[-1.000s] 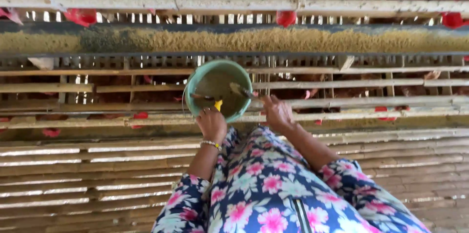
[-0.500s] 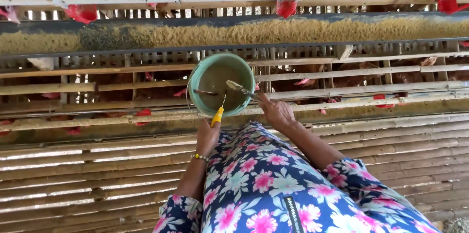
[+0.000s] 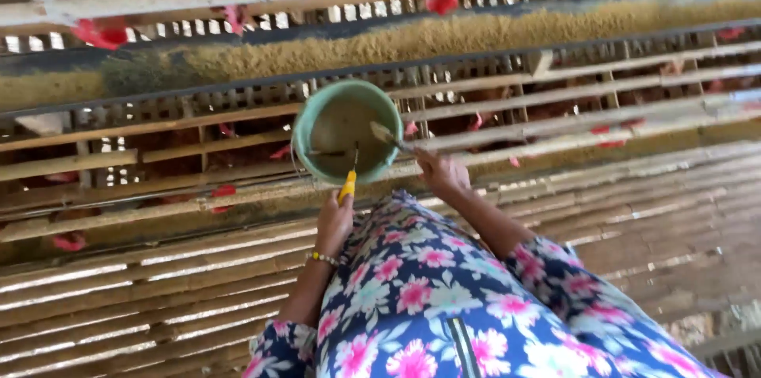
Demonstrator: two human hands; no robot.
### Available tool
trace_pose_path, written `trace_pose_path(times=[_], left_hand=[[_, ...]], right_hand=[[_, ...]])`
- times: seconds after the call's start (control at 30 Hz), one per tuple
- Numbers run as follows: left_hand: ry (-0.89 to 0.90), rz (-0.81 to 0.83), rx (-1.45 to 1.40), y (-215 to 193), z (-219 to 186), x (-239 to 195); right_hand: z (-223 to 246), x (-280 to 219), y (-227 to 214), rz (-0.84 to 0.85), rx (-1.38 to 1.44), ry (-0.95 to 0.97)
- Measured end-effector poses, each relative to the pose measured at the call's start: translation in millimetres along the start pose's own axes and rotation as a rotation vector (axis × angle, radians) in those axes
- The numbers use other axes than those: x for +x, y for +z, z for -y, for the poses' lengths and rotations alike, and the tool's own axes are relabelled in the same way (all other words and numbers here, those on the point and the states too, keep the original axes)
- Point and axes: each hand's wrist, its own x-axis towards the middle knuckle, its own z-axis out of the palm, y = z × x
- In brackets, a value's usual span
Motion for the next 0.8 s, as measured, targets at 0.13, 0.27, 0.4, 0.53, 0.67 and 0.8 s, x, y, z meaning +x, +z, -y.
trace_pose_path(times=[0.13, 0.27, 0.4, 0.53, 0.67, 0.8], left_hand=[[-0.061, 0.001, 0.023, 12, 18, 23], [-0.035, 0.034, -0.033, 10, 19, 13], [0.024, 0.036, -0.054, 9, 27, 15], [0.031, 0.037, -0.129, 4, 22, 7], [0.067, 0.019, -0.158, 5, 23, -2], [0.088, -0.015, -0.232, 6, 8, -19]], right_hand=[[31, -26, -19, -0.040, 0.085, 0.019], [36, -37, -6, -0.068, 0.109, 0.067], [38, -43, 0, -0.075, 0.078, 0.129], [24, -40, 11, -0.186, 0.236, 0.224], [-29, -40, 32, -0.189, 0.316, 0.391], [-68, -5, 90, -0.045, 0.296, 0.486]])
